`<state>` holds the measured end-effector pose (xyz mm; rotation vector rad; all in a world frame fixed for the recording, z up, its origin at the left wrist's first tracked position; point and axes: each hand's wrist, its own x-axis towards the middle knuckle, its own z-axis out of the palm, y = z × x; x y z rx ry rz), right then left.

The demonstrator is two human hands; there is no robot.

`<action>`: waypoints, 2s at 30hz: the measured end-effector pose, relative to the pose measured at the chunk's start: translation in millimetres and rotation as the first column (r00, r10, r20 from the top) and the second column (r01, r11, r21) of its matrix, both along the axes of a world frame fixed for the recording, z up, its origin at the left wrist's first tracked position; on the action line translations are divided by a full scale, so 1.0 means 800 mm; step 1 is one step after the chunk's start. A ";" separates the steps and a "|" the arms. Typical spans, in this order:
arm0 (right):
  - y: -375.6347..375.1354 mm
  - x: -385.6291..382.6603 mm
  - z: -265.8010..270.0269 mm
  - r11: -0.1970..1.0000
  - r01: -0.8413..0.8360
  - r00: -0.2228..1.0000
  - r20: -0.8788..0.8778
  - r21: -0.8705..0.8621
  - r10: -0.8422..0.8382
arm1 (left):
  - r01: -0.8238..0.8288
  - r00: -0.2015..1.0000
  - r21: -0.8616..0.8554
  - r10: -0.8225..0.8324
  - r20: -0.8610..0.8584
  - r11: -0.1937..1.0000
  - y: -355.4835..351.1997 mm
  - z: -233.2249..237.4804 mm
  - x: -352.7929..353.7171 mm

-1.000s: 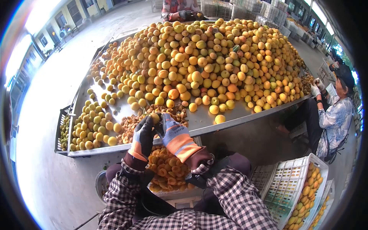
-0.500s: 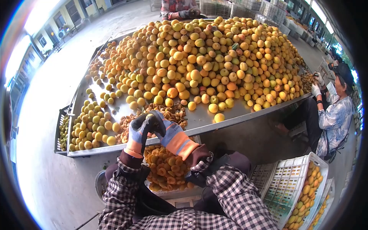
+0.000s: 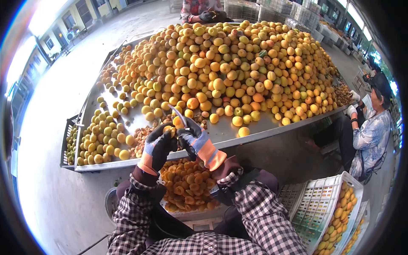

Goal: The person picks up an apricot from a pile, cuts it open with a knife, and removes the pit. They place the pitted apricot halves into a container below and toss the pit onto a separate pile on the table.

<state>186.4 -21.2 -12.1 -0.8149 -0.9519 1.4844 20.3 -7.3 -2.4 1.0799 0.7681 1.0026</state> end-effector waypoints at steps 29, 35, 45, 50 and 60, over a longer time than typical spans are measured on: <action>0.019 0.024 0.002 0.944 0.054 0.717 0.646 0.325 -0.263 | -0.054 0.998 0.019 0.054 0.016 0.998 -0.001 -0.022 0.015; 0.008 -0.001 0.016 0.903 0.002 0.523 0.769 0.430 -0.367 | -0.123 0.964 0.121 0.147 -0.219 0.985 0.006 -0.039 0.015; 0.044 0.015 0.017 0.873 0.383 0.860 0.227 0.302 -0.456 | -0.012 0.999 -0.080 0.009 -0.036 0.997 0.004 -0.012 -0.001; 0.037 0.014 0.032 0.865 0.443 0.896 -0.125 0.235 -0.425 | 0.006 1.000 -0.096 -0.006 -0.002 0.995 -0.008 -0.010 0.013; 0.025 -0.006 0.057 0.796 0.415 0.909 -0.181 0.439 -0.374 | 0.100 0.992 0.074 -0.093 -0.089 0.992 -0.012 -0.032 0.024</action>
